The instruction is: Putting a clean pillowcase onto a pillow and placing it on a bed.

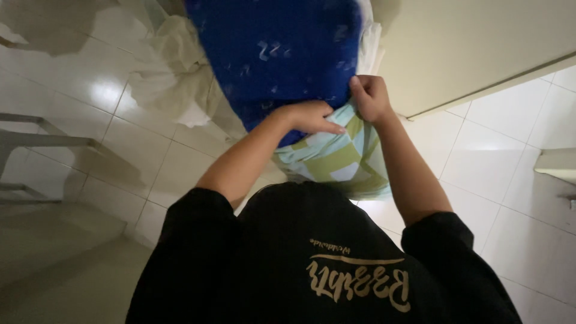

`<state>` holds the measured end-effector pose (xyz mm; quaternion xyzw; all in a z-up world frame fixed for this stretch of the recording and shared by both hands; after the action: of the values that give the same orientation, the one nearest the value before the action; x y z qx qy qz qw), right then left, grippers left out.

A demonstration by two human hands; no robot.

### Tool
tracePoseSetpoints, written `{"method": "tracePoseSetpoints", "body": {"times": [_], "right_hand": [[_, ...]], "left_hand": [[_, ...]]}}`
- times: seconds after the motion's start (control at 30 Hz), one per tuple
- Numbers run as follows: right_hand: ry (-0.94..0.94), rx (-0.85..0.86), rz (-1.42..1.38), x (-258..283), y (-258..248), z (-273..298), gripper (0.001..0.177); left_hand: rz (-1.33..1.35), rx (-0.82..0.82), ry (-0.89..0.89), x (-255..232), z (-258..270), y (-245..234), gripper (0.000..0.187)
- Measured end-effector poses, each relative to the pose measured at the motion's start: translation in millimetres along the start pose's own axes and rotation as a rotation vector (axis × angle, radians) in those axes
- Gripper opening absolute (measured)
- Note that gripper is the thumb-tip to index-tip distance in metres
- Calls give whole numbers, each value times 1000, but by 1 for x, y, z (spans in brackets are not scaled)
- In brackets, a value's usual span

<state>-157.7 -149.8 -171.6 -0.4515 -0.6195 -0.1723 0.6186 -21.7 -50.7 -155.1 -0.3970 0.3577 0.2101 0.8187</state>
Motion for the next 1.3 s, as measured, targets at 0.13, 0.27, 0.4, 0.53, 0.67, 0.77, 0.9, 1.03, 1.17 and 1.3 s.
{"method": "tracePoseSetpoints", "body": {"times": [0.13, 0.27, 0.4, 0.53, 0.67, 0.77, 0.9, 1.03, 1.17, 1.3], "right_hand": [[58, -89, 31, 24, 6, 2, 39], [3, -239, 396, 50, -5, 62, 38], [-151, -207, 700, 110, 21, 106, 88], [113, -236, 673, 50, 12, 116, 90], [358, -267, 720, 12, 0, 126, 74], [427, -289, 745, -14, -4, 136, 64], [501, -311, 699, -13, -8, 140, 49], [478, -302, 717, -28, -9, 134, 49], [468, -318, 724, -51, -12, 138, 44], [400, -321, 735, -36, -10, 137, 36]], "left_hand": [[114, -31, 53, 26, -2, -16, 50], [168, -168, 119, 32, -14, -29, 45], [126, -303, 83, 20, -30, -33, 42], [29, -509, 205, -30, -15, -26, 36], [-310, -911, 505, -83, 38, -24, 33], [-455, -910, 537, -78, 57, -8, 30], [-404, -614, 253, -30, 72, 26, 35], [-421, -583, 92, 7, 65, 43, 32], [-237, -680, 169, 27, 57, 33, 25], [140, -533, 60, 33, 48, 1, 26]]}}
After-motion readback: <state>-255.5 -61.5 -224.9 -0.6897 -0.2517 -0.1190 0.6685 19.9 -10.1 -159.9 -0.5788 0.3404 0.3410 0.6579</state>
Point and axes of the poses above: each hand's wrist, its own z-axis away from the middle knuckle, its own y-axis out of the palm, x = y × z, the point moved 7 cm from there along -z, towards the middle knuckle, and after that the axes turned 5 degrees about -y, right-handed, at the moved point
